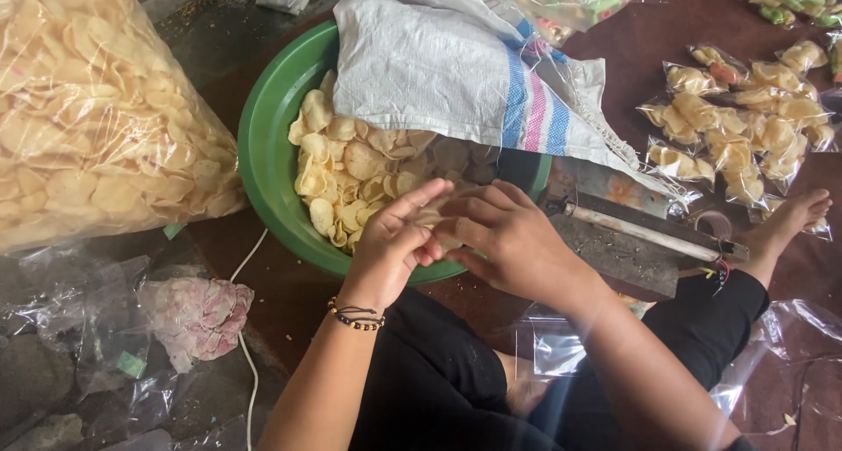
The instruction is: Packaging chips into small plastic bags from a large bowl while sitting on the floor.
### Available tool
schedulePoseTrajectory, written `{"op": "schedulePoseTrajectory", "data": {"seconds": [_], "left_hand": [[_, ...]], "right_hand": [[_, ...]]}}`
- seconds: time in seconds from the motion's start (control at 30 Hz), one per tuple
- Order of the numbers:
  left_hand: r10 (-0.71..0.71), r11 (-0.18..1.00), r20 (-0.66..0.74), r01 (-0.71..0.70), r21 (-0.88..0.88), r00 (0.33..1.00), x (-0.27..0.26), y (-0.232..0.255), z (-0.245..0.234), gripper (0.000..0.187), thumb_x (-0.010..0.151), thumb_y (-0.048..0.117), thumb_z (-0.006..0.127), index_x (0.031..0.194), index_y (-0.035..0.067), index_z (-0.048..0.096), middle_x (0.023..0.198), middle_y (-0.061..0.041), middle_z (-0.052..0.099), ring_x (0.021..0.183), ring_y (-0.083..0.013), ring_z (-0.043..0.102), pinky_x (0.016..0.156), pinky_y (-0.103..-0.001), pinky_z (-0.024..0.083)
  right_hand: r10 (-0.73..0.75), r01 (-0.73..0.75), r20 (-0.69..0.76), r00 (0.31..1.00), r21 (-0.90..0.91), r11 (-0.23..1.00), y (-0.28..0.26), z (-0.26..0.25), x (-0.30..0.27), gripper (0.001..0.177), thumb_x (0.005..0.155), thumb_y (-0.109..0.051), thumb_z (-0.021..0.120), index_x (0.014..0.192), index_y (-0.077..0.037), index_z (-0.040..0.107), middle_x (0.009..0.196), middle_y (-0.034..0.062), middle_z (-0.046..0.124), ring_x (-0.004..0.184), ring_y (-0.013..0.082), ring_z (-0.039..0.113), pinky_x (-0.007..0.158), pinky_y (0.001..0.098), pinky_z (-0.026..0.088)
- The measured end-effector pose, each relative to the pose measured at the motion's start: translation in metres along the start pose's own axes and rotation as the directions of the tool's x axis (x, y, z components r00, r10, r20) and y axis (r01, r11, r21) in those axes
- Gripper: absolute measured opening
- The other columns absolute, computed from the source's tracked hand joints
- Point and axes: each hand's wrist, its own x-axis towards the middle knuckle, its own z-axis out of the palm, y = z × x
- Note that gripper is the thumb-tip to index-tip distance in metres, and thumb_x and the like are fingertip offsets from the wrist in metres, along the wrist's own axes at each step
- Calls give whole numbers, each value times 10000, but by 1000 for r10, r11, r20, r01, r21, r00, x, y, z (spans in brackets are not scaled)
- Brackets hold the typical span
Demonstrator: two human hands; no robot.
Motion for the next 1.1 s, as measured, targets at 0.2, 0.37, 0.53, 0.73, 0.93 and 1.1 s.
{"op": "schedulePoseTrajectory", "data": {"seconds": [0.2, 0.37, 0.53, 0.73, 0.93, 1.1], "left_hand": [[91, 952, 229, -152, 264, 969, -6, 49, 8, 681, 915, 262, 644, 1485, -55, 448, 1431, -315, 526, 704, -109, 672, 564, -231, 584], [-25, 903, 522, -204, 377, 853, 3, 6, -27, 702, 853, 258, 782, 1467, 39, 521, 1297, -231, 624, 794, -193, 657, 695, -353, 601], [-141, 964, 386, 37, 265, 912, -14, -21, -27, 497, 835, 204, 828, 1271, 25, 672, 1061, -138, 757, 838, -195, 702, 834, -400, 566], [-219, 975, 152, 210, 73, 964, -23, -30, -15, 465, 785, 192, 864, 1135, -58, 687, 926, -146, 764, 793, -206, 732, 794, -380, 605], [-135, 984, 121, 119, 133, 983, -34, -43, -18, 608, 728, 267, 888, 1249, 19, 696, 1020, -140, 747, 907, -188, 697, 885, -378, 579], [-60, 992, 103, 48, 116, 993, -40, -35, -16, 883, 666, 426, 892, 1423, 78, 599, 1123, -75, 699, 1023, -151, 650, 994, -382, 524]], "right_hand": [[-40, 57, -89, 995, 194, 979, 0, -19, -5, 107, 849, 33, 725, 854, -73, 718, 879, 101, 706, 816, 346, 704, 723, 454, 599], [162, -48, -200, 966, 481, 876, 2, -21, -14, 138, 832, 63, 735, 898, -58, 747, 899, 91, 728, 843, 269, 730, 779, 412, 597], [170, -118, -182, 968, 269, 956, -4, -12, -16, 166, 826, 83, 722, 913, -55, 752, 858, 98, 711, 835, 334, 741, 838, 493, 586], [189, -162, -120, 975, 200, 966, 7, -2, -23, 141, 824, 80, 713, 888, -43, 740, 701, 112, 710, 739, 367, 752, 875, 543, 569], [452, -259, -230, 862, 566, 782, 19, 15, -44, 269, 889, -50, 738, 1131, 15, 642, 1033, 201, 704, 1004, 362, 710, 929, 551, 559], [539, -348, 5, 842, 768, 537, 15, 48, -59, 326, 900, -144, 742, 1146, 62, 682, 1006, 234, 732, 964, 372, 730, 869, 572, 587]]}}
